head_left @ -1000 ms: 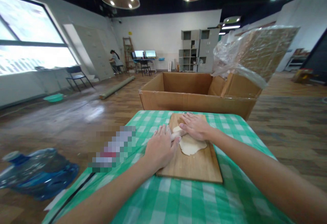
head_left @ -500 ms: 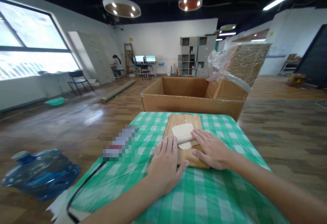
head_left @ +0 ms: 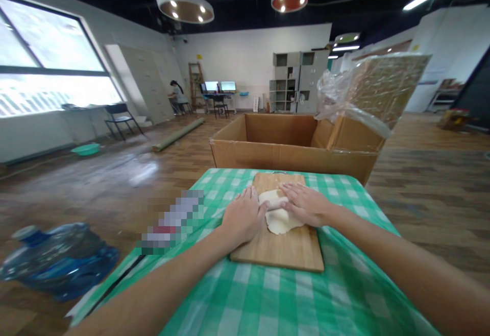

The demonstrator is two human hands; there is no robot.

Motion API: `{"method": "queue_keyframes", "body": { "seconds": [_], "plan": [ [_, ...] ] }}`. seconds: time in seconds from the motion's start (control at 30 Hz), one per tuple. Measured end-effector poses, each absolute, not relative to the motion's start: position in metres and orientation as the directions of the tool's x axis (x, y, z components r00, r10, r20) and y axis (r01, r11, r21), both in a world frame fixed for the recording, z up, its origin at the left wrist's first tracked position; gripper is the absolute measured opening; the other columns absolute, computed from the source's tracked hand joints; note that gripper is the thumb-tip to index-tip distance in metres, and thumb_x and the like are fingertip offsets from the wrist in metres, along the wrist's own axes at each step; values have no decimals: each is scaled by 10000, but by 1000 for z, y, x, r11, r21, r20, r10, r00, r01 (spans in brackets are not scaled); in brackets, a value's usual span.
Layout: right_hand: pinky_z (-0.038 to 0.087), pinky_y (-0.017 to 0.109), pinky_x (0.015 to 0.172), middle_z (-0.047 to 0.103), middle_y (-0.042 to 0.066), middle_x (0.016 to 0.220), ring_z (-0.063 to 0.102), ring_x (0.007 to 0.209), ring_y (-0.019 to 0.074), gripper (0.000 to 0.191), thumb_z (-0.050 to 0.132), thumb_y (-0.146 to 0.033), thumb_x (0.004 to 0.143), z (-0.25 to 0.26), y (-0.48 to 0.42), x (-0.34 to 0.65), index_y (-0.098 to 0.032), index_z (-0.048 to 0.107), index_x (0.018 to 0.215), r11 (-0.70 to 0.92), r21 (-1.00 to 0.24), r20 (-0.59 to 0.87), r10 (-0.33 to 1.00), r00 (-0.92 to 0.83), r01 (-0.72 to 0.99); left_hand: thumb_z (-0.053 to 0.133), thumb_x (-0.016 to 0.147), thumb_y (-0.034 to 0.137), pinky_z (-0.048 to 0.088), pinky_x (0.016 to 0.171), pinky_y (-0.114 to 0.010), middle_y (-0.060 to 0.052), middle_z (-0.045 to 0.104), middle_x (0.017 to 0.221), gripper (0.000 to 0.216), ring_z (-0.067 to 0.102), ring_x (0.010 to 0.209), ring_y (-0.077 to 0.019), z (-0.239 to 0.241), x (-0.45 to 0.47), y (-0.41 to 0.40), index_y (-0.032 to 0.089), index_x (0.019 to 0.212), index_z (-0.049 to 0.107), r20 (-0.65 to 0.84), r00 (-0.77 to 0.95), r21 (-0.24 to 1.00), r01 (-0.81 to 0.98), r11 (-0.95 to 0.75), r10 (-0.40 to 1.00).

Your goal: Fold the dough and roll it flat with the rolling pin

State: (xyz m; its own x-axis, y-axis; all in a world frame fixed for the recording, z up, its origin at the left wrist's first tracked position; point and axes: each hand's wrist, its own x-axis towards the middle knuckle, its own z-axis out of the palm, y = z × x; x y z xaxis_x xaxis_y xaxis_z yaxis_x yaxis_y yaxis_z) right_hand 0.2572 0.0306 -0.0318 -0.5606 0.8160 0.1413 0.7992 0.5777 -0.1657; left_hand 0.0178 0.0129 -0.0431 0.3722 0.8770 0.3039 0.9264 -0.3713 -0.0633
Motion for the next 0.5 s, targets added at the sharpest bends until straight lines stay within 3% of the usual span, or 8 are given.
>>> {"method": "queue_keyframes", "body": {
  "seconds": [0.23,0.37,0.5],
  "plan": [
    [295,527,1212,600,135,1460,519,1387,288,571,221,-458,1089,-46,117,243,-176,636,1362,644,-82,170,761,-626,760,228,1085,297,514,920,-480,-229,649,1230,458,634,1158,-325,-44,6,83,159,1398,533,165,531,-267,835,-480,831],
    [254,553,1229,591,104,1476,473,1425,282,504,268,-430,1082,-53,126,242,-217,638,1349,663,-71,181,744,-644,746,261,1084,307,519,899,-456,-211,636,1227,437,630,1138,-317,-46,2,94,181,1419,513,139,528,-261,836,-483,838],
    [223,558,1238,546,127,1516,410,1469,300,588,228,-492,1080,-50,102,245,-170,602,1401,636,-64,221,760,-611,769,218,1089,316,520,887,-450,-203,626,1236,459,623,1150,-319,-45,5,74,187,1417,513,172,528,-265,838,-477,832]
  ]
}}
